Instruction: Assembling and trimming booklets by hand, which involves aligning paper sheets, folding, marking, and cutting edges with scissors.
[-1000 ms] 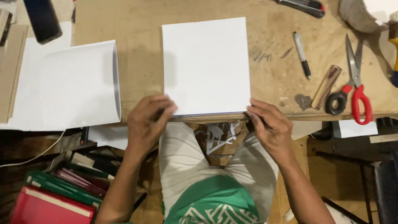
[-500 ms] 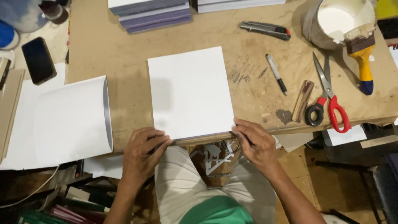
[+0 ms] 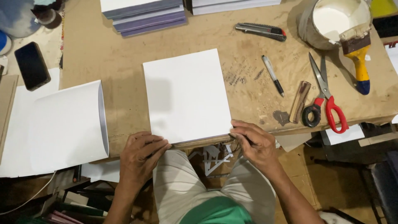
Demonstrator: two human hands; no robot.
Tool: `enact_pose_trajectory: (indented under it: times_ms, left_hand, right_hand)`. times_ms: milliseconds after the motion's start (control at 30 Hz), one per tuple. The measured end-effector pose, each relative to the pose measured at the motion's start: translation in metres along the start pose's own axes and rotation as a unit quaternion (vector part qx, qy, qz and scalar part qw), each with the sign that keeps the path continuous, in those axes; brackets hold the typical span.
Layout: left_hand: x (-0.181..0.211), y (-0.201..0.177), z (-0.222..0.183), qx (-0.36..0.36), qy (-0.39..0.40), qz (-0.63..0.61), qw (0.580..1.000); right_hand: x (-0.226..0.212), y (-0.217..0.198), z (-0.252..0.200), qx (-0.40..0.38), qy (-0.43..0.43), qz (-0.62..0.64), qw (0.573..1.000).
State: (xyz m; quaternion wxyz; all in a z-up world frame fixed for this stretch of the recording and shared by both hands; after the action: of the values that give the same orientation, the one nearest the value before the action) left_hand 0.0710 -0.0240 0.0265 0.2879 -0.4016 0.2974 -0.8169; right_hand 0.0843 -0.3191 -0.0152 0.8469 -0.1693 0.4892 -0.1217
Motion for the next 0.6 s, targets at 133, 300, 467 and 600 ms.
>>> enact_pose_trajectory:
  times_ms: [133, 300, 467, 600]
  left_hand:
    - [0.002, -0.002, 0.001, 0.012, 0.001, -0.004, 1.000]
    - [0.006, -0.001, 0.004, 0.004, -0.008, 0.018, 1.000]
    - [0.011, -0.008, 0.007, 0.047, -0.039, 0.017, 0.998]
    - [0.011, -0.005, 0.008, 0.040, -0.039, 0.012, 0.998]
  right_hand:
    - [-0.003, -0.001, 0.002, -0.003, -0.014, 0.012, 1.000]
    - [-0.002, -0.002, 0.007, -0.002, -0.035, 0.014, 0.999]
    - [-0.002, -0.013, 0.013, 0.044, -0.033, 0.030, 0.998]
    - [-0.012, -0.002, 0.010, 0.020, -0.038, -0.033, 0.999]
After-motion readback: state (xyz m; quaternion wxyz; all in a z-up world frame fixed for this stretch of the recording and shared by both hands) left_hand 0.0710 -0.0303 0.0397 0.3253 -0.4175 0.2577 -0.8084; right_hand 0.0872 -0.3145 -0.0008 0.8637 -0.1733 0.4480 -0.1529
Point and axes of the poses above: each hand's wrist, its own z-axis towards the middle knuckle, its own y-axis out of the palm, x = y × z, the point moved 9 cm from there along z, towards the middle knuckle, and after that the axes turned 3 degrees about -y, right-handed, at the moved point
